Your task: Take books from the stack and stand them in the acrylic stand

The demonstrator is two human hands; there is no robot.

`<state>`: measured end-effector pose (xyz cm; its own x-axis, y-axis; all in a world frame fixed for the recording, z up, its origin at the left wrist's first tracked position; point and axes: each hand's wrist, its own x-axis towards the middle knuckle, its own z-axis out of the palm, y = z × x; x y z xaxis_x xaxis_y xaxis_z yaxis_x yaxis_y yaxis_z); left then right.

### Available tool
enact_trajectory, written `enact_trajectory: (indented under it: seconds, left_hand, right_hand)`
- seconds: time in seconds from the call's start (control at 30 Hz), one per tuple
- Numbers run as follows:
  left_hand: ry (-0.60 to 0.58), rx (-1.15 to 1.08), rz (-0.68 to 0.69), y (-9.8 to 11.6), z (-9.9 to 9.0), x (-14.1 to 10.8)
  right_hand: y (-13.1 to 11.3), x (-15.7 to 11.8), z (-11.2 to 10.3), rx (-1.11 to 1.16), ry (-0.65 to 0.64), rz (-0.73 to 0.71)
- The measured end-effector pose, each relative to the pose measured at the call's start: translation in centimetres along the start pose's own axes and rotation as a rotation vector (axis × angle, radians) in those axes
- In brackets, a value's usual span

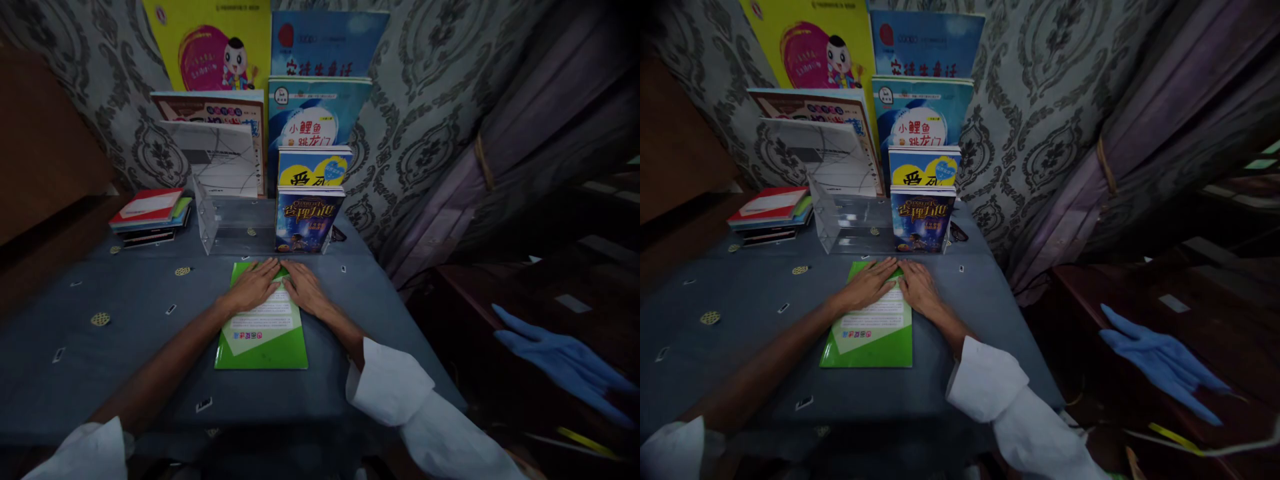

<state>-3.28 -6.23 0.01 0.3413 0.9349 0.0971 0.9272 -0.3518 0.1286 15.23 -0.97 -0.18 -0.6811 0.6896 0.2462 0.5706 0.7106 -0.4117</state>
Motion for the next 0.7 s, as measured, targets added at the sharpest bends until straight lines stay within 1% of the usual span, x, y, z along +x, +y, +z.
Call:
enact_trajectory:
  seconds: [0.1, 0.2, 0.33, 0.43, 0.53, 0.63, 0.7]
  left_hand:
    - [0.04, -0.002, -0.076, 0.5, -0.4, -0.4]
    - [0.086, 0.026, -0.188, 0.6, -0.7, -0.9]
    - [0.09, 0.053, -0.297, 0.2, -0.7, -1.9]
    - [0.061, 0.063, -0.317, -0.4, -0.3, -2.6]
    - [0.042, 0.07, -0.306, -0.8, 0.1, -3.1]
    - [0.036, 0.079, -0.315, -0.9, 0.2, -3.2]
    - [0.046, 0.081, -0.314, -0.8, 0.1, -3.2]
  right_hand:
    - [-0.3, -0.1, -0.1, -0.054, -0.013, 0.01]
    - [-0.6, -0.1, -0.1, -0.073, -0.006, 0.032]
    - [-0.9, -0.2, 0.0, -0.061, 0.011, 0.051]
    - [-0.9, -0.2, 0.3, -0.05, 0.001, 0.061]
    - [-0.9, -0.1, 0.6, -0.057, -0.014, 0.067]
    - [-1.2, 0.0, 0.6, -0.064, -0.03, 0.06]
    - [-1.5, -0.5, 0.6, -0.062, -0.041, 0.052]
